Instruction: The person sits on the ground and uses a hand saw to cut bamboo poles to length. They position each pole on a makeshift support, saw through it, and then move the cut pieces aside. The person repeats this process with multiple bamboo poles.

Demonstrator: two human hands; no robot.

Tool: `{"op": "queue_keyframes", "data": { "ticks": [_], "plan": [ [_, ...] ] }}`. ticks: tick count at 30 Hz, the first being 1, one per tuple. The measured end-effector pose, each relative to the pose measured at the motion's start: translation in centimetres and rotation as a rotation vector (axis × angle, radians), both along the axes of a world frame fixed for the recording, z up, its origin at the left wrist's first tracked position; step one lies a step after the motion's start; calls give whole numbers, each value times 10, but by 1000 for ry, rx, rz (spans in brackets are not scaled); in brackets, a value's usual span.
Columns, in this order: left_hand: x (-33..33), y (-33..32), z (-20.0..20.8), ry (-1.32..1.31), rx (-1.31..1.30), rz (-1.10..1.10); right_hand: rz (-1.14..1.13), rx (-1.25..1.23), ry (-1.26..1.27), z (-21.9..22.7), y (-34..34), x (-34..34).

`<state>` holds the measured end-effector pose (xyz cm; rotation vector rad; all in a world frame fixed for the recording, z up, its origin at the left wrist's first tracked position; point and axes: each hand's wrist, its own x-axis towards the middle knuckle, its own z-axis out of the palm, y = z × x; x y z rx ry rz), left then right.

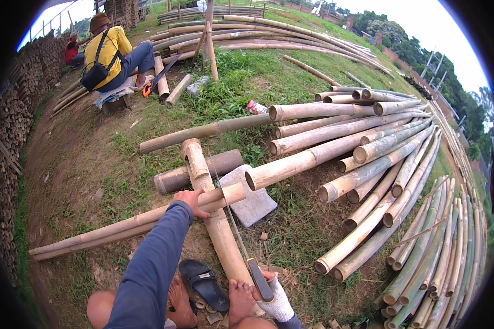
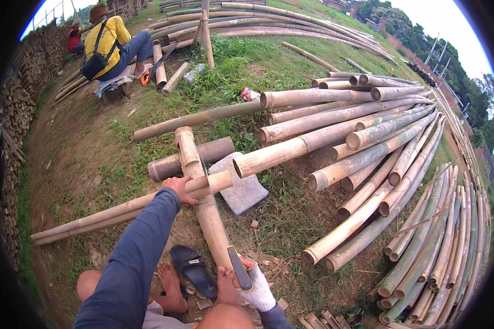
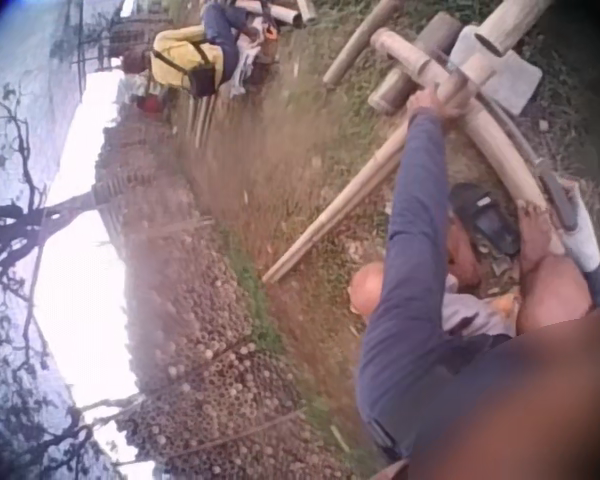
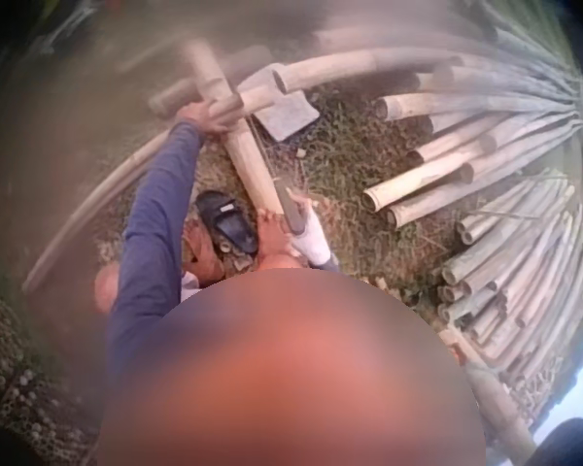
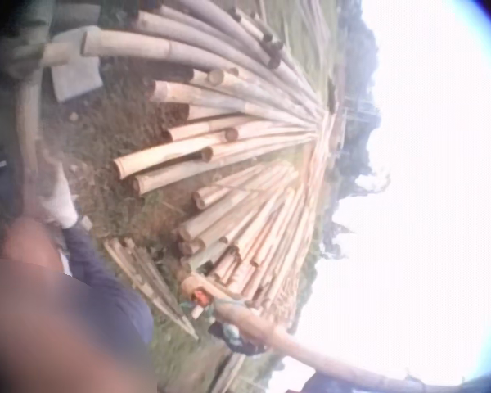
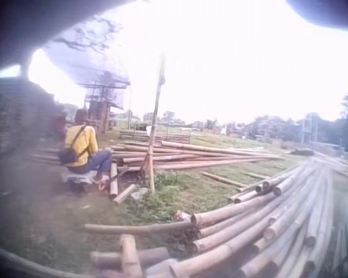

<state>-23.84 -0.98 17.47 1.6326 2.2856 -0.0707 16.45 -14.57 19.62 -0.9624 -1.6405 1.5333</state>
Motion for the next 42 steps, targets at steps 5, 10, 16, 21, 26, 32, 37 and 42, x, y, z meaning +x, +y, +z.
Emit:
{"op": "queue_keyframes", "data": {
  "ticks": [5,10,16,21,26,32,37,42],
  "plan": [
    [-1,-3,-1,10,32,-21,25,63,-46,3,39,-36],
    [-5,-9,-4,15,74,-73,38,169,-102,-13,72,-71],
    [-73,-48,-17,-181,75,128,-4,91,46,-27,49,-46],
    [-60,-68,-27,149,679,33,35,222,65,-25,60,-58],
    [14,-34,-25,10,241,108,35,178,-1,-21,71,-69],
    [19,-36,-10,59,184,116,-1,280,35,-26,73,-74],
    [15,-35,-16,24,206,116,11,194,-29,-19,65,-78],
    [16,-41,-32,121,335,85,-6,177,-1,-14,59,-74]
  ]
}}
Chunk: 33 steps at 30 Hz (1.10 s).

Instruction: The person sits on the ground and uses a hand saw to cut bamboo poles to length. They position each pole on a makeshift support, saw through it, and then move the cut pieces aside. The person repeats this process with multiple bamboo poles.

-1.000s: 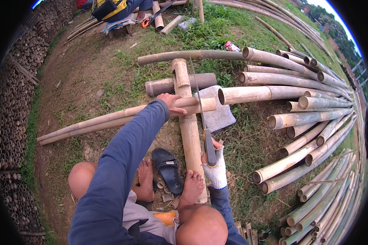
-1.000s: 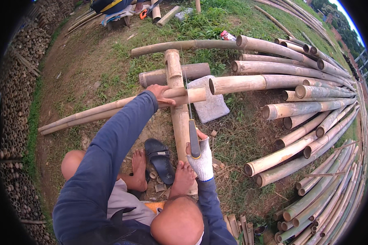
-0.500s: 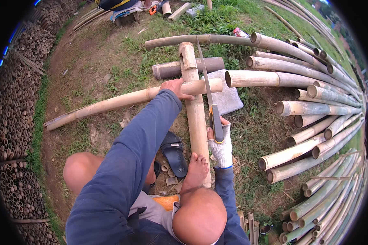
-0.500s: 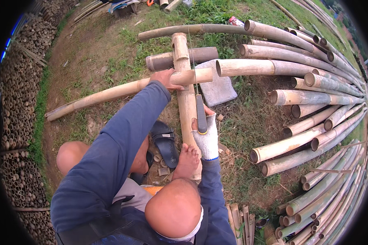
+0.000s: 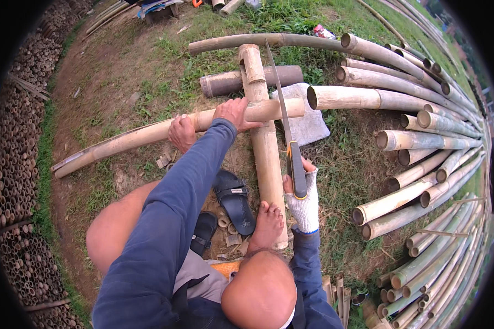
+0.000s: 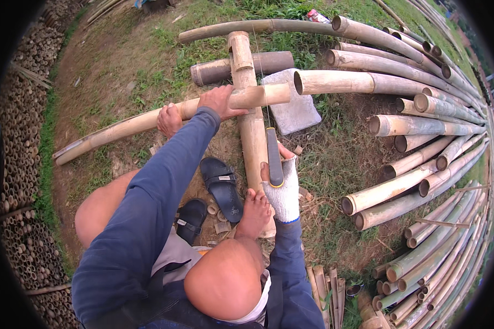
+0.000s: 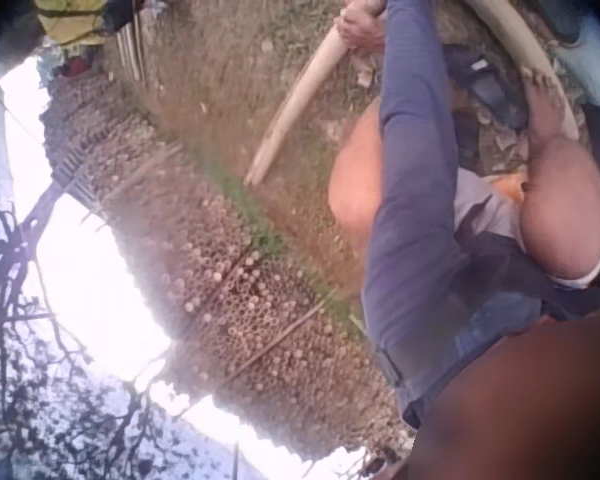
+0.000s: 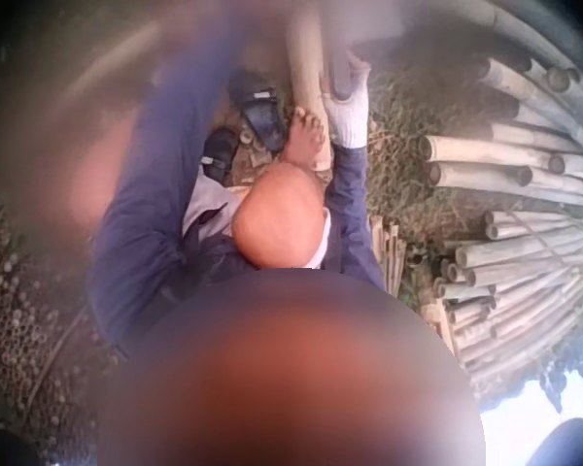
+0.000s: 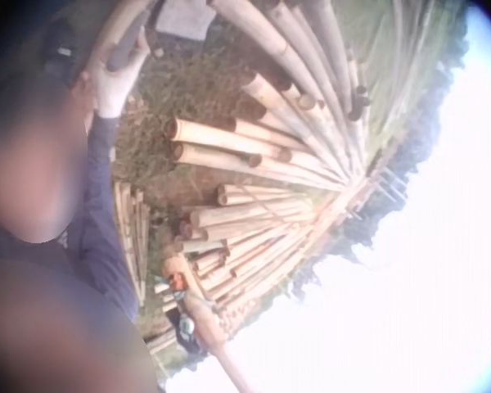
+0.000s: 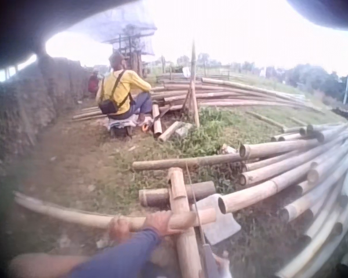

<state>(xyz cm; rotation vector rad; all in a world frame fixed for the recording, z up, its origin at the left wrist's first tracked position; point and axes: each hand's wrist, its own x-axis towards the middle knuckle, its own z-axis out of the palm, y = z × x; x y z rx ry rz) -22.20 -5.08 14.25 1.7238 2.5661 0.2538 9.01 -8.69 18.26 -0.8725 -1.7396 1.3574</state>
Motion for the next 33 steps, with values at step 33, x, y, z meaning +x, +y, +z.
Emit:
{"op": "queue_keyframes", "data": {
  "ticks": [33],
  "plan": [
    [15,47,14,-114,-17,-41,-10,-25,-33,-10,-25,26]
  ]
}}
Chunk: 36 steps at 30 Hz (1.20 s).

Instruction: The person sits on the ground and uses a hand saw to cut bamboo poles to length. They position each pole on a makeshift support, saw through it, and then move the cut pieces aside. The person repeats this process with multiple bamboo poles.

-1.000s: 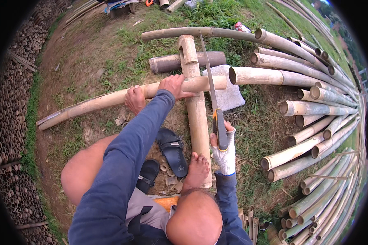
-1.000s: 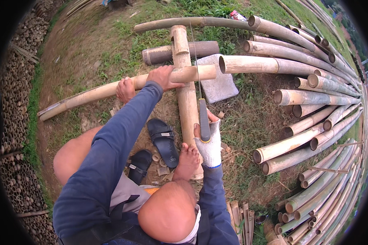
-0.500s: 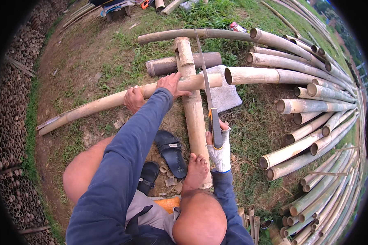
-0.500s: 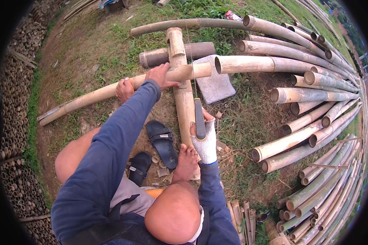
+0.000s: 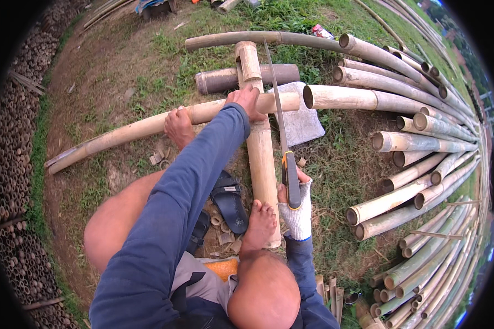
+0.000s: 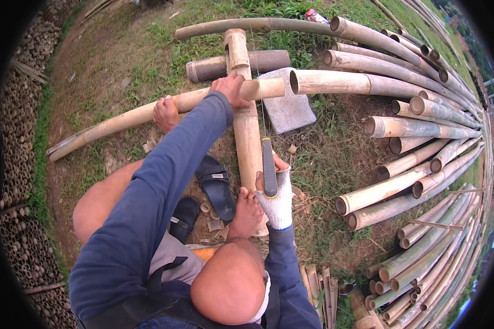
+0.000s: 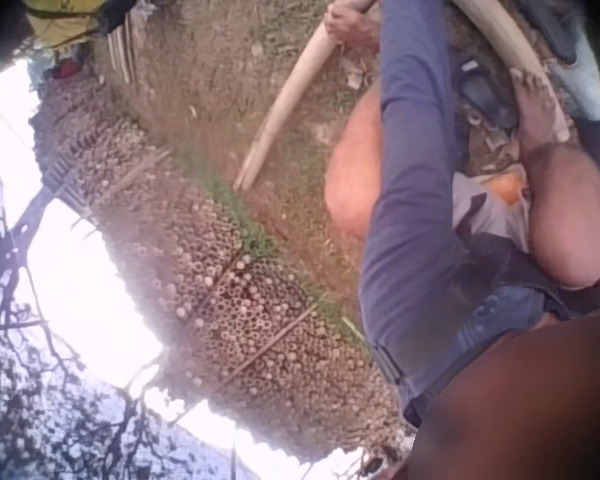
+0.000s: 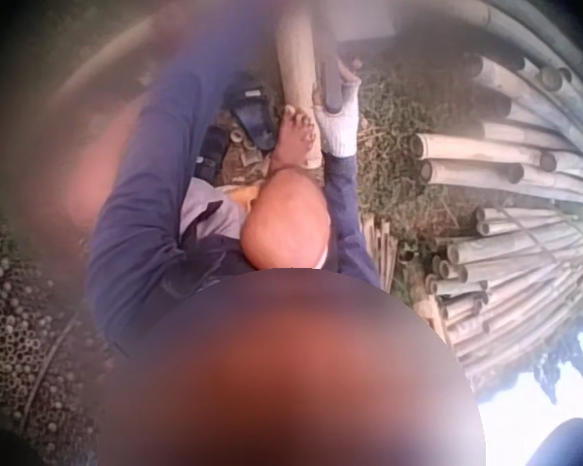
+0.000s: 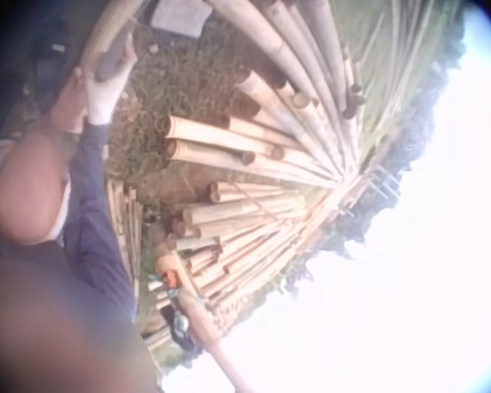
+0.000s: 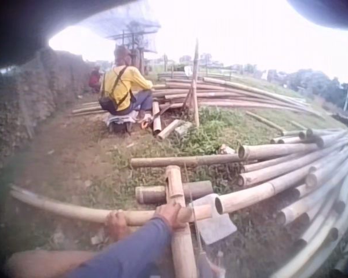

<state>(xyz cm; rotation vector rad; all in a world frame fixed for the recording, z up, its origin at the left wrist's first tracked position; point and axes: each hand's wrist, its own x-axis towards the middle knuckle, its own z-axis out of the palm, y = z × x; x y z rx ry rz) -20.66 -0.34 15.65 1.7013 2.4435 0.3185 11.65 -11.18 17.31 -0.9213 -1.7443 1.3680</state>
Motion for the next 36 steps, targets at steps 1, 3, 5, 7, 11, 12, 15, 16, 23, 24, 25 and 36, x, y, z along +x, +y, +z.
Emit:
{"op": "queue_keyframes", "data": {
  "ticks": [1,3,5,7,11,12,15,16,23,24,25,36],
  "plan": [
    [-1,1,1,6,-6,-1,-21,-18,-9,0,-7,12],
    [-4,3,2,-10,-34,3,-44,-155,-76,2,-33,48],
    [-4,5,-1,-42,-55,15,-59,136,-180,4,-61,75],
    [-1,4,-8,-7,6,18,-33,234,-68,8,-79,85],
    [3,0,-12,20,97,32,-100,75,-102,19,-23,14],
    [3,-2,-11,17,122,27,-70,24,-32,20,8,-19],
    [2,-8,-3,2,107,21,8,147,52,17,71,-79],
    [2,-8,-1,9,104,8,-10,149,28,12,72,-77],
    [-7,2,-11,13,78,-17,-12,251,19,-6,-85,91],
    [-8,4,-12,11,48,-19,-11,193,5,2,-90,95],
    [-6,1,-14,-8,30,-14,-21,288,32,4,-76,81],
    [-11,2,6,-19,16,-41,-43,141,-215,-8,-8,16]
  ]
}}
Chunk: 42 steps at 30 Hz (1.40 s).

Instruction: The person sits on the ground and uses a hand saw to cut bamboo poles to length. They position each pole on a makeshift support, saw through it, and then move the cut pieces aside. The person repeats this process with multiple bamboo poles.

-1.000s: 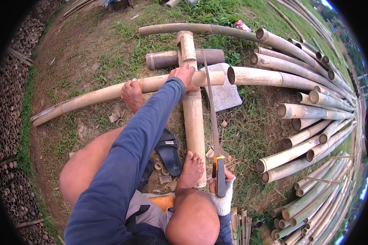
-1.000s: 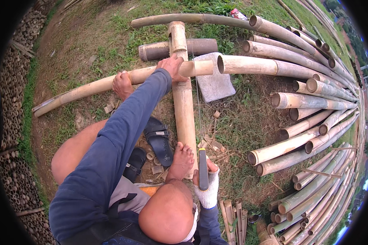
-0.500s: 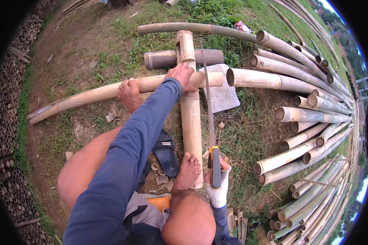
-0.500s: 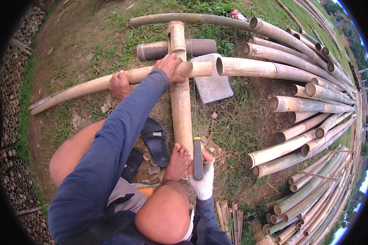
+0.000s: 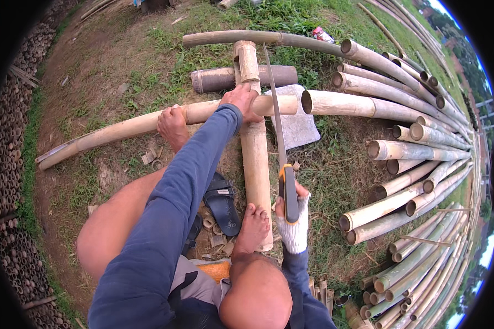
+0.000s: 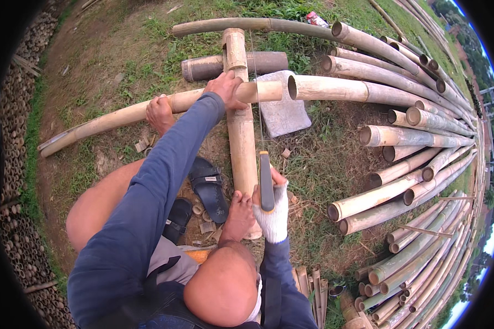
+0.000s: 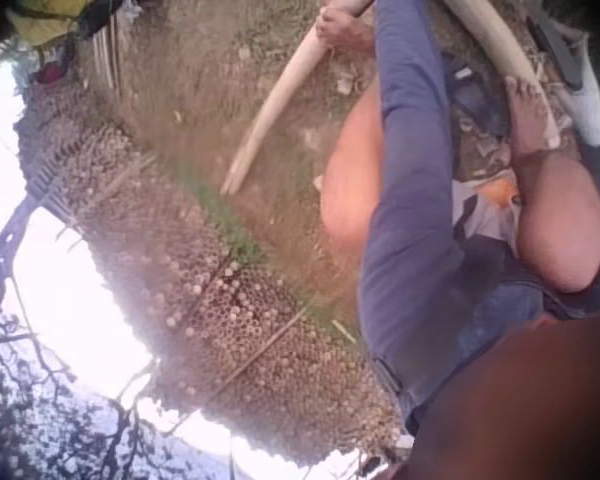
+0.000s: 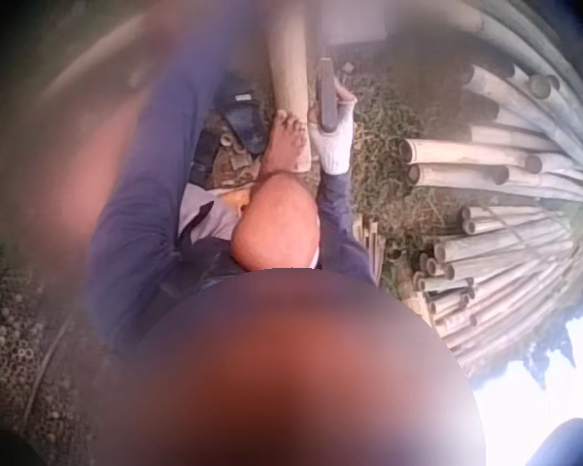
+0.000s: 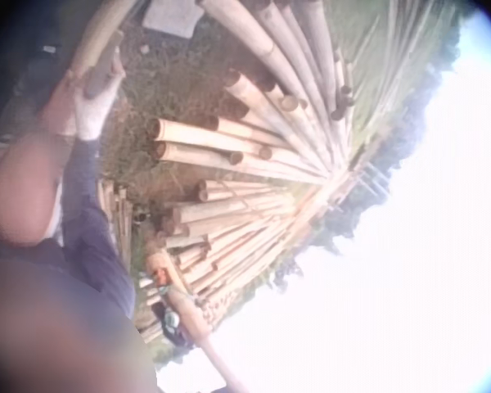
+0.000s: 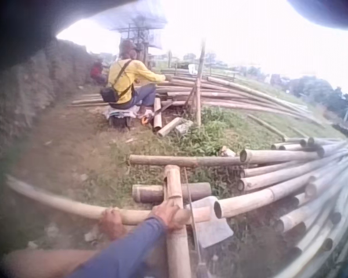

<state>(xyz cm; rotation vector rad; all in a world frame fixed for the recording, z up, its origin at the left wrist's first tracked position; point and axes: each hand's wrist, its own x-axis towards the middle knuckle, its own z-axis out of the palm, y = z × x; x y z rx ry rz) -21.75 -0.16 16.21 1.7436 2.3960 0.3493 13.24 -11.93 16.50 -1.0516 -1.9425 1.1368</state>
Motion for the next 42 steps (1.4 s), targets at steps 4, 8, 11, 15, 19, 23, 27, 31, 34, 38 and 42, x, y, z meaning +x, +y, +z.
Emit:
{"op": "queue_keyframes", "data": {
  "ticks": [4,8,11,15,19,23,27,31,34,38,42],
  "plan": [
    [0,3,-9,2,28,21,-29,-151,64,26,-107,96],
    [9,-2,-14,4,48,51,-109,-115,88,28,-29,10],
    [10,-8,-9,15,48,50,18,220,147,1,72,-89],
    [9,-9,-6,-14,6,8,30,-57,147,-11,40,-42],
    [1,1,-8,15,-8,6,55,110,73,13,-77,75],
    [4,2,-11,18,17,42,55,116,96,37,-66,62],
    [14,-7,-7,-15,73,69,81,162,116,9,68,-67],
    [13,-9,0,-13,31,16,53,-39,51,-17,57,-46],
    [1,-1,-2,-32,-22,34,44,9,-7,-10,-45,54],
    [3,-1,-13,-8,29,45,47,-187,-3,30,-111,112],
    [13,-6,-12,-44,125,58,-15,-158,177,21,1,-12]
  ]
}}
